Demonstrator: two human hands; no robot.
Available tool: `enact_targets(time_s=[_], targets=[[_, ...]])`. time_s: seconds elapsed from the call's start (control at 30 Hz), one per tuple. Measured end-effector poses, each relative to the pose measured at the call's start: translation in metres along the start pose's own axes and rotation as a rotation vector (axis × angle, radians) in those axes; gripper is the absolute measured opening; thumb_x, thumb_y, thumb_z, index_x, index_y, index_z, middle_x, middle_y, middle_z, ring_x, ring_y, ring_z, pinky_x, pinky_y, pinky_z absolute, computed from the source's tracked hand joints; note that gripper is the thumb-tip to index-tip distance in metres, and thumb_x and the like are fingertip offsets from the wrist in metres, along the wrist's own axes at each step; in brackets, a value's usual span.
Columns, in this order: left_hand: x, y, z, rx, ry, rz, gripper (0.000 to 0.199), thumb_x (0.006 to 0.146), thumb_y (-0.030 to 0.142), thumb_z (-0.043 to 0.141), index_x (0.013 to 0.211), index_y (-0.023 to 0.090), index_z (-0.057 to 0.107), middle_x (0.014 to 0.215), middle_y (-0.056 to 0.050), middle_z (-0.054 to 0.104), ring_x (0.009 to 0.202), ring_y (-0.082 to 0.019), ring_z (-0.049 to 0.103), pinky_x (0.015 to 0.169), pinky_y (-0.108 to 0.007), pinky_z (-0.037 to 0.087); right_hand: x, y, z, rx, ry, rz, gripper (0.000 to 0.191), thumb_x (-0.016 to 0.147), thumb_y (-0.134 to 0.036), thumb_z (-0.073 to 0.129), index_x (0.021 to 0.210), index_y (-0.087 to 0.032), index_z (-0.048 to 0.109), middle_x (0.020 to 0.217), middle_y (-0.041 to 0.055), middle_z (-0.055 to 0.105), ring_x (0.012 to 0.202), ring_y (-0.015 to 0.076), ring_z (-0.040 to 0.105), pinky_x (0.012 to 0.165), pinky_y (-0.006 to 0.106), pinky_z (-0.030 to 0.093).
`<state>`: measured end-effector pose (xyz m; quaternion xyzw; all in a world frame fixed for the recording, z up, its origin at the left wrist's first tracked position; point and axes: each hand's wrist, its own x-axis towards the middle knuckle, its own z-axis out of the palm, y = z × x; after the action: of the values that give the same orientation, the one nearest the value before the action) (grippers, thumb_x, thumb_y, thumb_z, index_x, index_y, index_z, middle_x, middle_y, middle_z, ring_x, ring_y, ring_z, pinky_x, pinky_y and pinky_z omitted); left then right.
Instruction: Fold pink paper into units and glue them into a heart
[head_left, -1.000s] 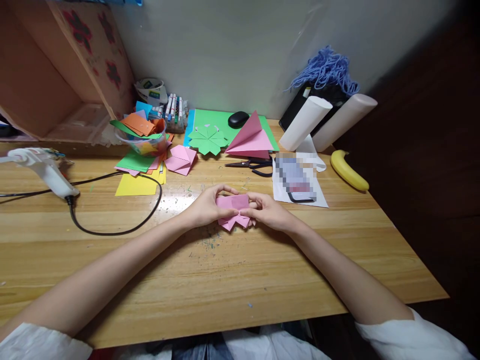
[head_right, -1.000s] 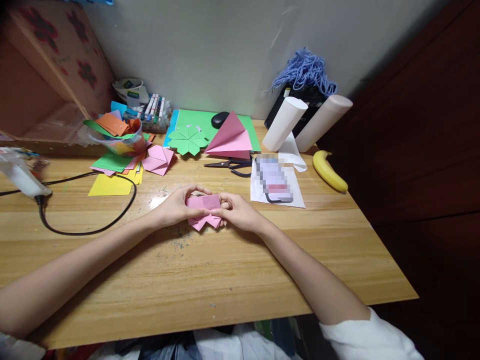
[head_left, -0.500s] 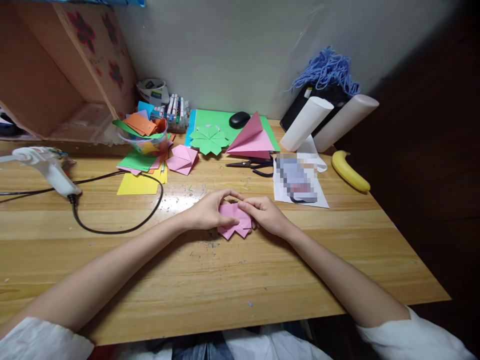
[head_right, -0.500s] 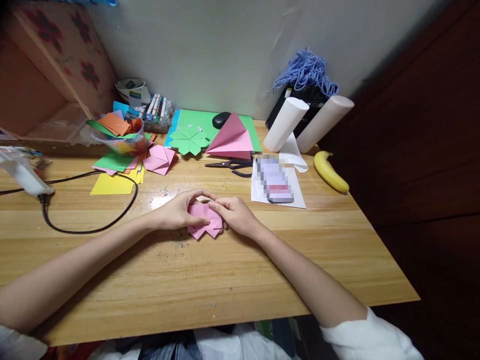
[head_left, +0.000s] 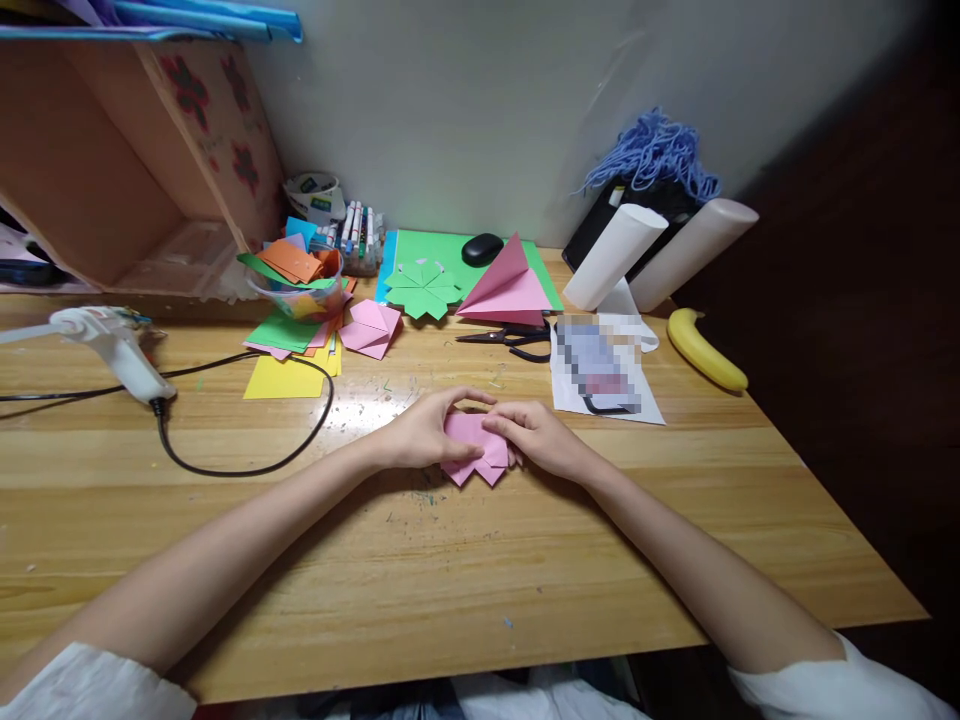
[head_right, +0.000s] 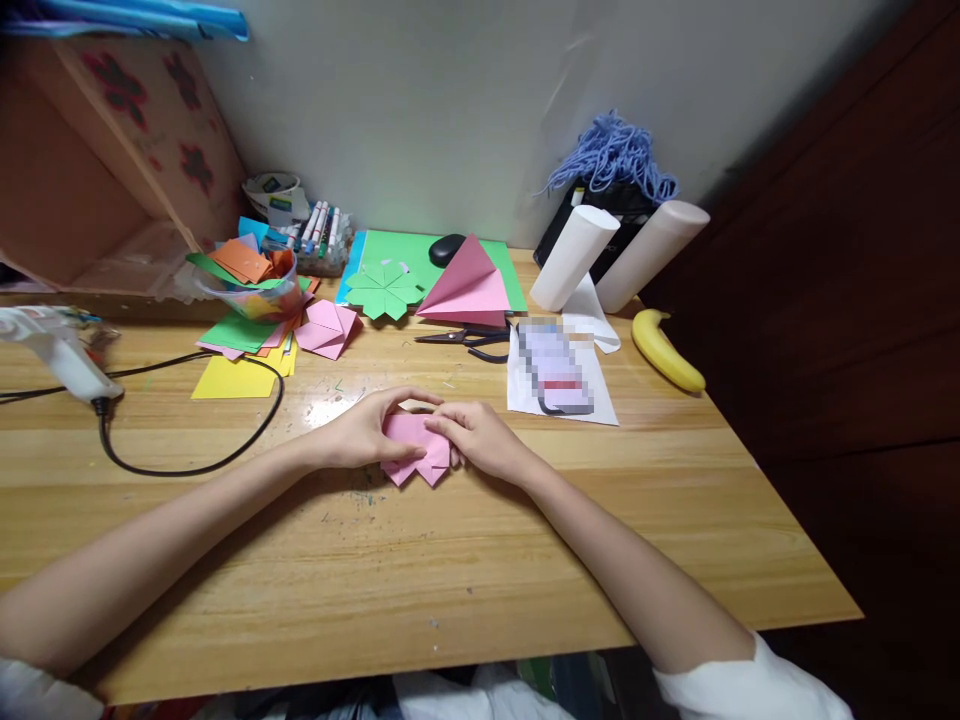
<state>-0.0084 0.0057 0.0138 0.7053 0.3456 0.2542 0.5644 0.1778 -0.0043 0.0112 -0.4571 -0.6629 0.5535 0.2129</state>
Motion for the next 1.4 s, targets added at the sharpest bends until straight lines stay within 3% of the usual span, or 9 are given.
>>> enact_targets(time_s=[0.2, 0.37, 0.47, 0.63, 0.87, 1.0, 1.13, 1.23, 1.4], targets=[[-0.001, -0.002, -0.002, -0.023, 0.023, -0.015, 0.052, 0.062, 0.017, 0.065, 0.112, 0.016, 0.053, 0.115, -0.009, 0.056, 0.101, -0.020, 0.054, 0.090, -0.035, 0.041, -0.001, -0.004, -0.004, 0.180, -0.167, 0.056, 0.029, 0.074, -0.034, 0.058, 0.095, -0.016, 0.052, 0.066, -0.0008, 0.061, 0.053, 0.0108, 0.058, 0.048, 0.020, 0.042], [0.000, -0.005, 0.002, -0.111, 0.093, -0.081, 0.052, 0.064, 0.021, 0.066, 0.112, 0.014, 0.049, 0.102, -0.009, 0.060, 0.084, -0.018, 0.059, 0.074, -0.032, 0.048, 0.004, 0.005, -0.001, 0.229, -0.040, 0.025, 0.032, 0.083, -0.044, 0.044, 0.099, -0.017, 0.049, 0.060, -0.0020, 0.059, 0.045, 0.0100, 0.056, 0.040, 0.019, 0.038], [0.003, -0.009, -0.004, -0.136, 0.311, -0.132, 0.048, 0.069, 0.027, 0.063, 0.111, 0.013, 0.046, 0.099, -0.009, 0.059, 0.082, -0.018, 0.059, 0.070, -0.031, 0.048, 0.009, 0.011, -0.002, 0.265, 0.055, -0.007, 0.037, 0.085, -0.048, 0.038, 0.103, -0.016, 0.046, 0.055, -0.0015, 0.059, 0.044, 0.0114, 0.055, 0.039, 0.020, 0.038], [0.006, -0.019, -0.031, 0.129, 0.936, -0.133, 0.039, 0.079, 0.033, 0.051, 0.112, 0.016, 0.041, 0.114, -0.012, 0.049, 0.106, -0.022, 0.048, 0.090, -0.038, 0.039, 0.013, 0.015, -0.008, 0.240, 0.235, -0.087, 0.035, 0.086, -0.046, 0.036, 0.100, -0.016, 0.048, 0.057, 0.0008, 0.060, 0.047, 0.0109, 0.052, 0.043, 0.021, 0.039], [0.001, -0.017, -0.020, 0.642, 1.153, -0.011, 0.058, 0.080, 0.028, 0.049, 0.131, 0.015, 0.023, 0.131, -0.017, 0.026, 0.125, -0.028, 0.023, 0.101, -0.048, 0.022, 0.014, 0.016, -0.010, 0.171, 0.326, -0.138, 0.031, 0.085, -0.044, 0.039, 0.095, -0.017, 0.052, 0.069, 0.0035, 0.061, 0.055, 0.0118, 0.050, 0.049, 0.024, 0.039], [0.000, 0.000, -0.010, 0.858, 1.016, 0.069, 0.045, 0.083, 0.023, 0.044, 0.127, 0.020, 0.035, 0.133, -0.014, 0.027, 0.122, -0.027, 0.028, 0.100, -0.048, 0.023, 0.014, 0.016, -0.006, 0.107, 0.325, -0.150, 0.030, 0.086, -0.043, 0.038, 0.094, -0.017, 0.053, 0.069, 0.0035, 0.060, 0.056, 0.0121, 0.049, 0.051, 0.024, 0.038], [0.027, 0.010, -0.015, 1.023, 0.564, 0.244, 0.032, 0.084, 0.023, 0.042, 0.115, 0.026, 0.052, 0.133, -0.008, 0.037, 0.120, -0.025, 0.032, 0.099, -0.045, 0.026, 0.016, 0.015, -0.005, 0.062, 0.336, -0.182, 0.029, 0.086, -0.041, 0.038, 0.091, -0.018, 0.054, 0.066, 0.0021, 0.060, 0.055, 0.0117, 0.050, 0.051, 0.024, 0.039], [0.066, 0.008, -0.020, 1.096, 0.345, 0.328, 0.031, 0.084, 0.028, 0.042, 0.111, 0.020, 0.055, 0.134, -0.010, 0.038, 0.124, -0.025, 0.029, 0.102, -0.044, 0.024, 0.016, 0.014, -0.007, 0.060, 0.355, -0.201, 0.029, 0.086, -0.042, 0.038, 0.091, -0.019, 0.054, 0.065, 0.0017, 0.060, 0.053, 0.0119, 0.050, 0.050, 0.024, 0.038], [0.117, 0.003, -0.023, 1.133, 0.360, 0.292, 0.038, 0.082, 0.024, 0.043, 0.113, 0.003, 0.050, 0.125, -0.022, 0.047, 0.121, -0.028, 0.035, 0.103, -0.047, 0.021, 0.015, 0.014, -0.008, 0.053, 0.363, -0.227, 0.027, 0.086, -0.041, 0.038, 0.090, -0.019, 0.053, 0.063, 0.0009, 0.059, 0.053, 0.0123, 0.050, 0.050, 0.025, 0.038]])
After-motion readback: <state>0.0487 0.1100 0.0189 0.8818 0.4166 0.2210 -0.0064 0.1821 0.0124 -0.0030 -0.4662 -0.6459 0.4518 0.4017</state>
